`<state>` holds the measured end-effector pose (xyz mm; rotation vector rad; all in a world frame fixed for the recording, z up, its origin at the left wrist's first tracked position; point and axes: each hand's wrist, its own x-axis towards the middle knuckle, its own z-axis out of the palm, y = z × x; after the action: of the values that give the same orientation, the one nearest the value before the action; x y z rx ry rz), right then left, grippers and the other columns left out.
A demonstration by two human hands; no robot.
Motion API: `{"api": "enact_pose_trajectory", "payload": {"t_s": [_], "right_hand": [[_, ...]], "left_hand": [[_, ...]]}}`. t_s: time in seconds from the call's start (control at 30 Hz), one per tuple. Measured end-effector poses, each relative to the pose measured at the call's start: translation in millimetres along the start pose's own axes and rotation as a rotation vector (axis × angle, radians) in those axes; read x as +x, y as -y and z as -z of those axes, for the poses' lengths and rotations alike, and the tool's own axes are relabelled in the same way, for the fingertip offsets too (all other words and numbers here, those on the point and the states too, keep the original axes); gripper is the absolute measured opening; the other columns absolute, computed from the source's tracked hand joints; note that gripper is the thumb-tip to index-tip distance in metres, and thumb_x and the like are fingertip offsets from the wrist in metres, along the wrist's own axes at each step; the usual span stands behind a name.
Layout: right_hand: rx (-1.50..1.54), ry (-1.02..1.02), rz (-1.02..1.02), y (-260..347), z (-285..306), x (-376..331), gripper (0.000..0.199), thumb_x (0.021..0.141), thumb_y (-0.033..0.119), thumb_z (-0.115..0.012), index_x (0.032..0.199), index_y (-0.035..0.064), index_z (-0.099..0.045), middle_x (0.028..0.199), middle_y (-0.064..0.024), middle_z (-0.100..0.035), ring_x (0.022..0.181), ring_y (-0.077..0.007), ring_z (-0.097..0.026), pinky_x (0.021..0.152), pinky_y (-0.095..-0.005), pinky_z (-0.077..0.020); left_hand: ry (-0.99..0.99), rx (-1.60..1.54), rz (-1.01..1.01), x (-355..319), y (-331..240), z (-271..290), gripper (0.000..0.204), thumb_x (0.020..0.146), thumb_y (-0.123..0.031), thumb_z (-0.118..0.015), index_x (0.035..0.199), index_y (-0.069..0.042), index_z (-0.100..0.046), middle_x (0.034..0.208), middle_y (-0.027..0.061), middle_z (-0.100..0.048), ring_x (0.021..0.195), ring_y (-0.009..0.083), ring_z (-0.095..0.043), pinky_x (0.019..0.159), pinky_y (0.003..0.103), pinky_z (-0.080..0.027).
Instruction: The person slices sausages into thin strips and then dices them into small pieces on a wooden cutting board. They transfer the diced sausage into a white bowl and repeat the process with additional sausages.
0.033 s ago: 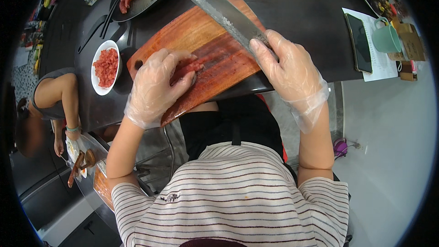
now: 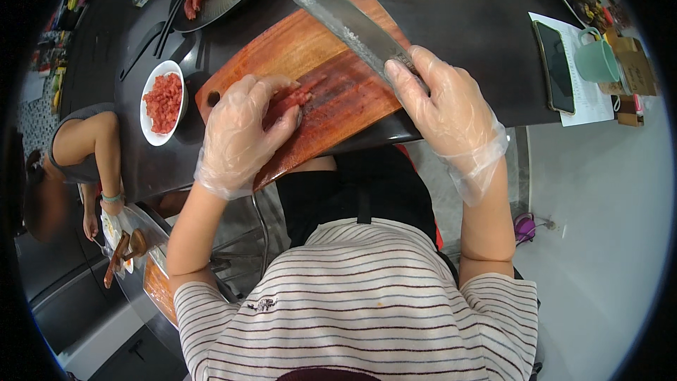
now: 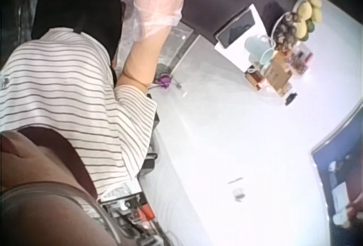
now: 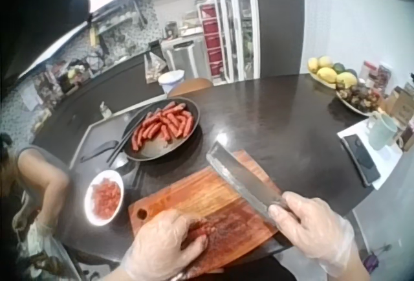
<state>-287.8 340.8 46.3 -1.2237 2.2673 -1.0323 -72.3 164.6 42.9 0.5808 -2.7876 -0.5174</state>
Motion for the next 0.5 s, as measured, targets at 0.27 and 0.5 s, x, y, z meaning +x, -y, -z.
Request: {"api": "enact_pose_trajectory", "payload": {"t_s": [0.27, 0.5], "right_hand": [[-0.008, -0.008, 0.035, -3, -13, 4, 0.032, 0.103, 0.030, -0.064, 0.100, -0.0016, -0.064, 0.080, -0.0297, -0.064, 0.075, -0.0497, -0.061, 0.065, -0.0497, -0.0477], [-0.012, -0.033, 0.003, -2, -6, 0, 0.032, 0.102, 0.030, -0.064, 0.102, -0.0016, -0.065, 0.079, -0.0294, -0.063, 0.073, -0.0484, -0.062, 0.064, -0.0471, -0.0486]], "left_hand": [[-0.096, 0.058, 0.101, 19, -11, -3, 0.038, 0.088, -0.034, -0.078, 0.108, -0.003, -0.071, 0.095, 0.0155, -0.064, 0.092, 0.0350, -0.066, 0.082, 0.044, -0.052], [0.146, -0.066, 0.110, 70, 16, 6, 0.032, 0.089, -0.031, -0.076, 0.099, -0.001, -0.076, 0.095, 0.0098, -0.068, 0.091, 0.0244, -0.068, 0.083, 0.037, -0.052]]}}
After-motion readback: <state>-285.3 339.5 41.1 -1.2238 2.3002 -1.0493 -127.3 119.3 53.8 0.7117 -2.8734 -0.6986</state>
